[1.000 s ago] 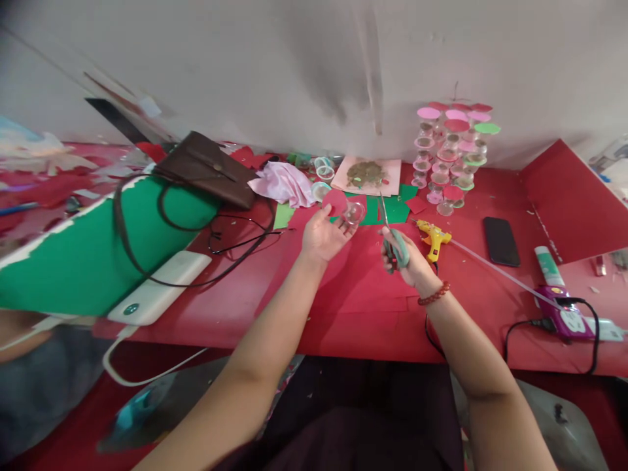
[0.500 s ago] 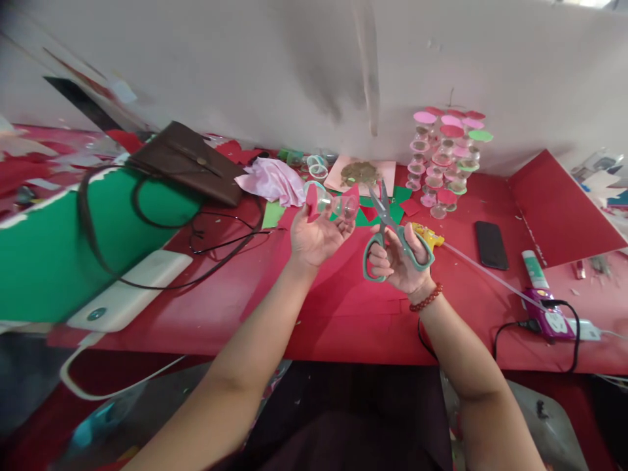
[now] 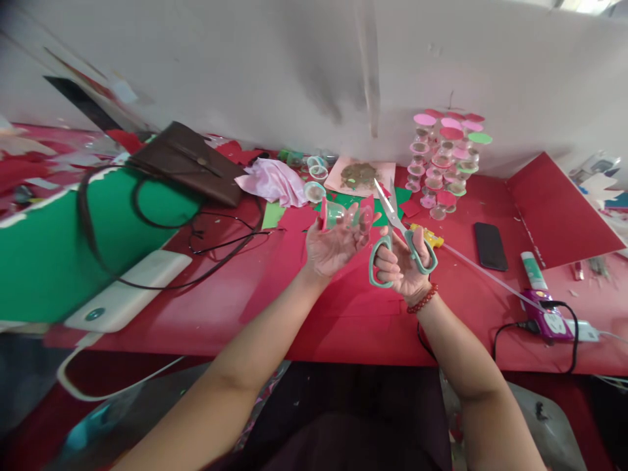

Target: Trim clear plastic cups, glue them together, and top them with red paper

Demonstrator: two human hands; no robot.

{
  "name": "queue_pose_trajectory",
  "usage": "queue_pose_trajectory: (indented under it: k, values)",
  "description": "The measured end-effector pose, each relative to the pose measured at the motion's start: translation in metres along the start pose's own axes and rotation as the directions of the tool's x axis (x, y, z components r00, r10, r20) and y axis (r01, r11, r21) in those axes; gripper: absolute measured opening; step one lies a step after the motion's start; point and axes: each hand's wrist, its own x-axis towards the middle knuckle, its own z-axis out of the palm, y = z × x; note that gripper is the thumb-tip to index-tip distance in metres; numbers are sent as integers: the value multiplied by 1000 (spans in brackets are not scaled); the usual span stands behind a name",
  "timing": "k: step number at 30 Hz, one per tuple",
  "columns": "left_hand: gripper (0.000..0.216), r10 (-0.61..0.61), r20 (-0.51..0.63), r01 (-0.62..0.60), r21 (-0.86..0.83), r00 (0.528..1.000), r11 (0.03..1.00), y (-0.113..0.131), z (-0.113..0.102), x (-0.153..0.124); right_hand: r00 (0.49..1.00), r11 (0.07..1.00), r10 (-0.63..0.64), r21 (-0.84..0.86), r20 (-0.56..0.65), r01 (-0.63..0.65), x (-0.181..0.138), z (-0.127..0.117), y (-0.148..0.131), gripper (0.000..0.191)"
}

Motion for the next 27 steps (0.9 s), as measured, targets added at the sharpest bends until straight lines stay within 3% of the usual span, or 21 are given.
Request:
queue_pose_trajectory:
  k: [8,14,20,27]
  values:
    - [53,89,-5,-90,-24,996,996,0,0,-1,986,985,156,-70,-51,-160,-5,-6,11,73]
    - [62,116,-11,-116,0,993,993,-2,-4,-1,964,964,263,-48,40,-261,-7,-15,18,76]
    - [64,64,-1,-64,29,998,997,0,-7,-2,975,974,221,-49,-3,-221,-8,-17,15,86]
    - [39,59,-21,-58,13,998,998,10,-6,5,992,988,88,-121,-89,-99,-10,-6,3,82]
